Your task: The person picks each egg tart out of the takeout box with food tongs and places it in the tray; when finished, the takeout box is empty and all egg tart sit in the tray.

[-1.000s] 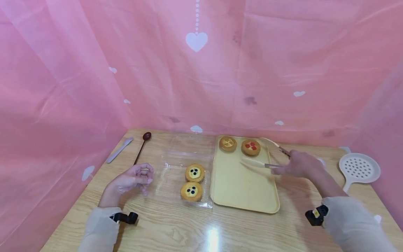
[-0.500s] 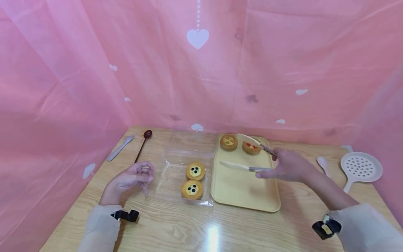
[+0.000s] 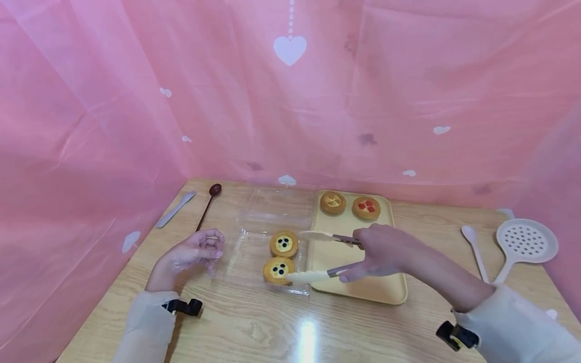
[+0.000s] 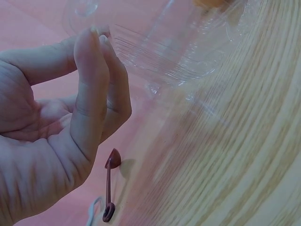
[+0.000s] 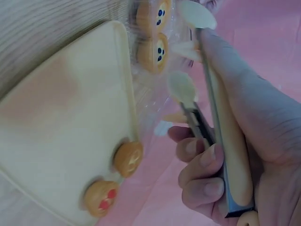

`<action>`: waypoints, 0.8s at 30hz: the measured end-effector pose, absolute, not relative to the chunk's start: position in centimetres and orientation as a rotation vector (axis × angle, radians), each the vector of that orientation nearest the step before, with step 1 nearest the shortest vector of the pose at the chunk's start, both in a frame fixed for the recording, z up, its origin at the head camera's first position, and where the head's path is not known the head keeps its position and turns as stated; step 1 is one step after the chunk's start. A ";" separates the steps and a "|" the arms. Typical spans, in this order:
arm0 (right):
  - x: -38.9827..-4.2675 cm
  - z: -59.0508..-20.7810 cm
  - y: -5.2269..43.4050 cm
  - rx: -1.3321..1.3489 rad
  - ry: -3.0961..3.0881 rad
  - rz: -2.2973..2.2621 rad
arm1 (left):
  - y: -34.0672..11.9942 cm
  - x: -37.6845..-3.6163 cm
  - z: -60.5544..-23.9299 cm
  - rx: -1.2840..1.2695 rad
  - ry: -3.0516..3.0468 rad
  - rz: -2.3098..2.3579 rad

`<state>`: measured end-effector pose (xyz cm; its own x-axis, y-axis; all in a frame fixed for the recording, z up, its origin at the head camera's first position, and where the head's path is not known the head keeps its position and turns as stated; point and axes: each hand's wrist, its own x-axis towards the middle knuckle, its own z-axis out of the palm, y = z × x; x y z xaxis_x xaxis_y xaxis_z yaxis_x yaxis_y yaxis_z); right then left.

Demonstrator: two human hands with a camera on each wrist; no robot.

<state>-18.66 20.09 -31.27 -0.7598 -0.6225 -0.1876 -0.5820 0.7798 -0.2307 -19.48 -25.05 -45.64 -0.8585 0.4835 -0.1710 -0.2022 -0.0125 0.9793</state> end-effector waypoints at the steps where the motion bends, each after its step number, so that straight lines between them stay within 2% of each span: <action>1: -18.7 -31.1 19.7 -0.949 2.711 -0.198 | -25.1 -19.5 -45.6 0.293 1.792 1.926; 24: -20.4 -30.2 14.4 -0.923 2.615 0.181 | -25.1 -19.6 -45.6 0.290 1.786 1.933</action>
<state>-20.42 14.39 -30.22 -0.7213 -0.5819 -0.3757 -0.6281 0.7782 0.0004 -19.64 -25.08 -45.60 -0.8579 0.4851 -0.1693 -0.2072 -0.0252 0.9780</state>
